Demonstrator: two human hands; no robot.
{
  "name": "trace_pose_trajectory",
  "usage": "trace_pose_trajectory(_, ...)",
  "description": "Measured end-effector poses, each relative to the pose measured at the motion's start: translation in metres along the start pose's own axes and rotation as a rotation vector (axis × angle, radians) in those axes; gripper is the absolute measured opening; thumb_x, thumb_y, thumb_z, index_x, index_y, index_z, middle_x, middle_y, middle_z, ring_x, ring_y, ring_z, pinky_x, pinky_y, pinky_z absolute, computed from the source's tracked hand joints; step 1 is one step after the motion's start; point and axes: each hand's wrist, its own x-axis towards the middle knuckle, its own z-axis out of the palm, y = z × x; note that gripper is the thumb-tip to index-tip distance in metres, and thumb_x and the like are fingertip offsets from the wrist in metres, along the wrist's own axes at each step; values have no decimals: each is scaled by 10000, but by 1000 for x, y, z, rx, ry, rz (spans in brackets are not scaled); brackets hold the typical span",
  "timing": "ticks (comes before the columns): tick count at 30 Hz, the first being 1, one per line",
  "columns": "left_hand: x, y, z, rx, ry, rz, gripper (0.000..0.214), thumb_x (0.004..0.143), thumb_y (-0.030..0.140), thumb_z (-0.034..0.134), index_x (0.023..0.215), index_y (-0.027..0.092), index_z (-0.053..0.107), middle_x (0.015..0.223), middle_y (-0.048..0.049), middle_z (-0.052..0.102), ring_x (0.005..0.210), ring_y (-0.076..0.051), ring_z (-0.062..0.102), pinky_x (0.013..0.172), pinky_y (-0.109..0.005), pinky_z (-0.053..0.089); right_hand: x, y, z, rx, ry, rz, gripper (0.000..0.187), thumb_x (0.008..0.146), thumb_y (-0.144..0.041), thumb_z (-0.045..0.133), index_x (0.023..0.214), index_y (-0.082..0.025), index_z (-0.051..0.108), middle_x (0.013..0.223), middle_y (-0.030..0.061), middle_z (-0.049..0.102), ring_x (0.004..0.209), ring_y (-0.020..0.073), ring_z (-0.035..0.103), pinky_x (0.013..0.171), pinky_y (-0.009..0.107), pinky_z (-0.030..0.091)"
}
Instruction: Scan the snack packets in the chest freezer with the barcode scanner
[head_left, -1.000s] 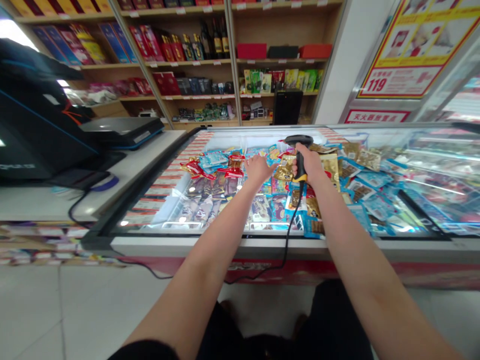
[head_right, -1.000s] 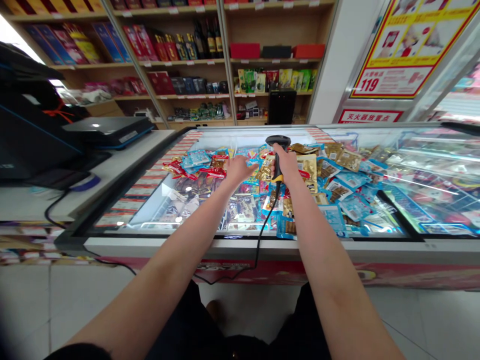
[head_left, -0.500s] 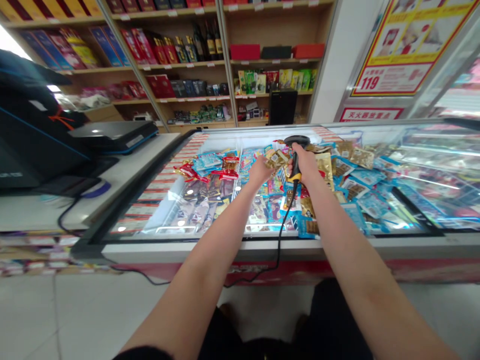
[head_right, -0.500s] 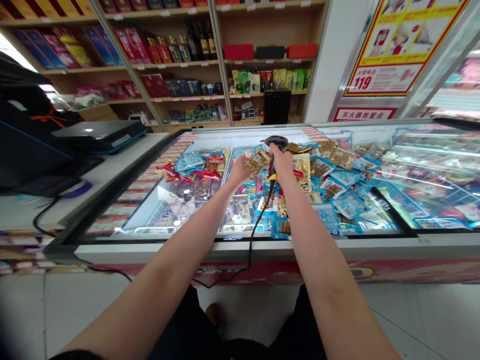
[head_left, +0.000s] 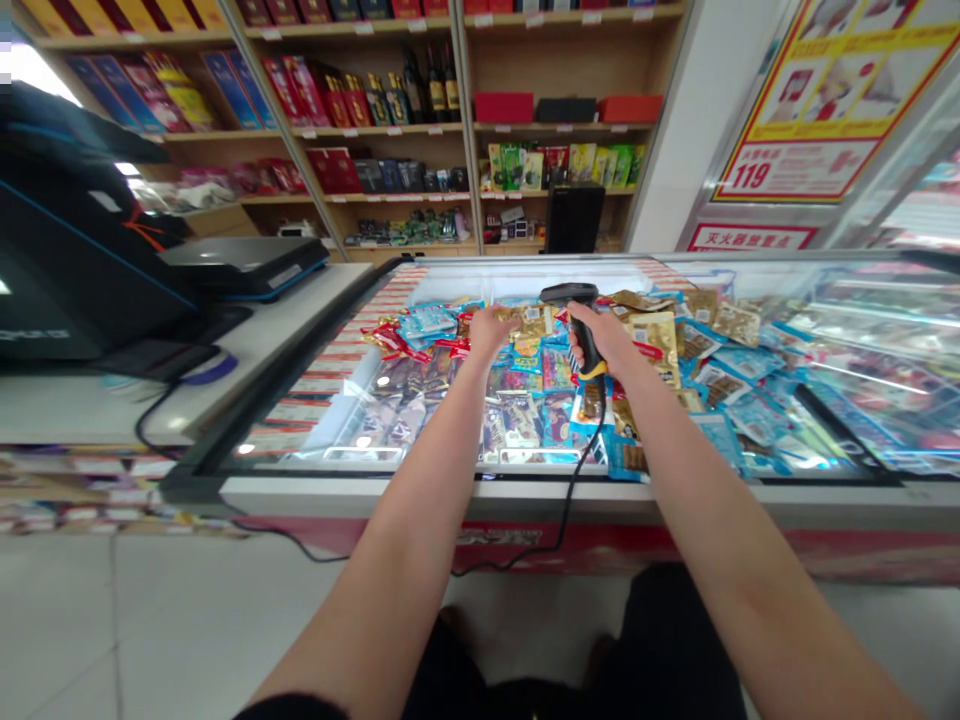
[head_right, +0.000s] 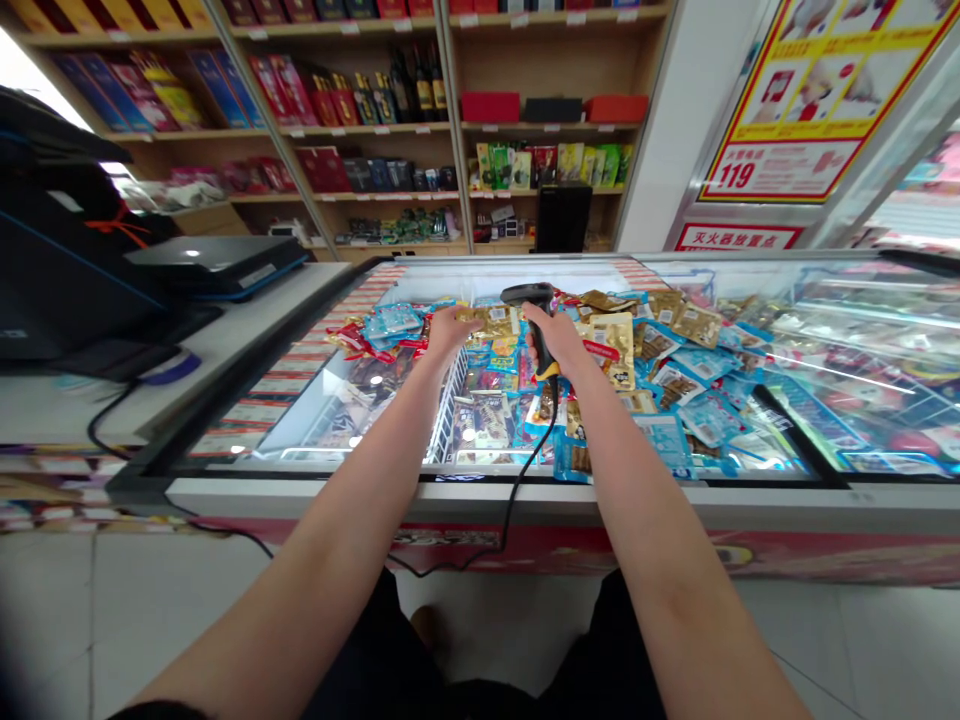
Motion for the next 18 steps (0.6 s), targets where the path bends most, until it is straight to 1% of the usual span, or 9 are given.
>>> trace_pose_trajectory(2,1,-1,-3,-15,30,-13,388,666,263,729,1036,148,751,891,-51,750,873,-220,689,777,-277,508,-2,-1,1,-22,-24,3,370,916,-384,603,616,-189,508,476,14,559,313,113,469,283,229,395)
trace_pose_trajectory(5,0,2,-9,-6,66,-37,351,655,254,737,995,171,758,892,-39,750,924,-236,684,803,-287,511,-6,-2,2,-52,-47,8,365,915,-376,600,616,-190,503,457,15,554,303,114,466,274,224,387)
trace_pose_trajectory(10,-3,8,-15,16,59,-44,289,657,237,727,939,183,761,845,-26,744,939,-245,680,814,-294,511,-8,-3,2,-74,-71,25,348,917,-374,595,636,-192,501,460,12,559,302,114,471,267,217,385)
trace_pose_trajectory(18,-3,6,-15,25,60,-15,276,668,241,704,927,167,761,878,-39,746,939,-234,674,820,-285,505,-8,-2,1,-86,-95,24,306,927,-355,585,680,-195,499,465,-1,555,303,115,476,265,209,381)
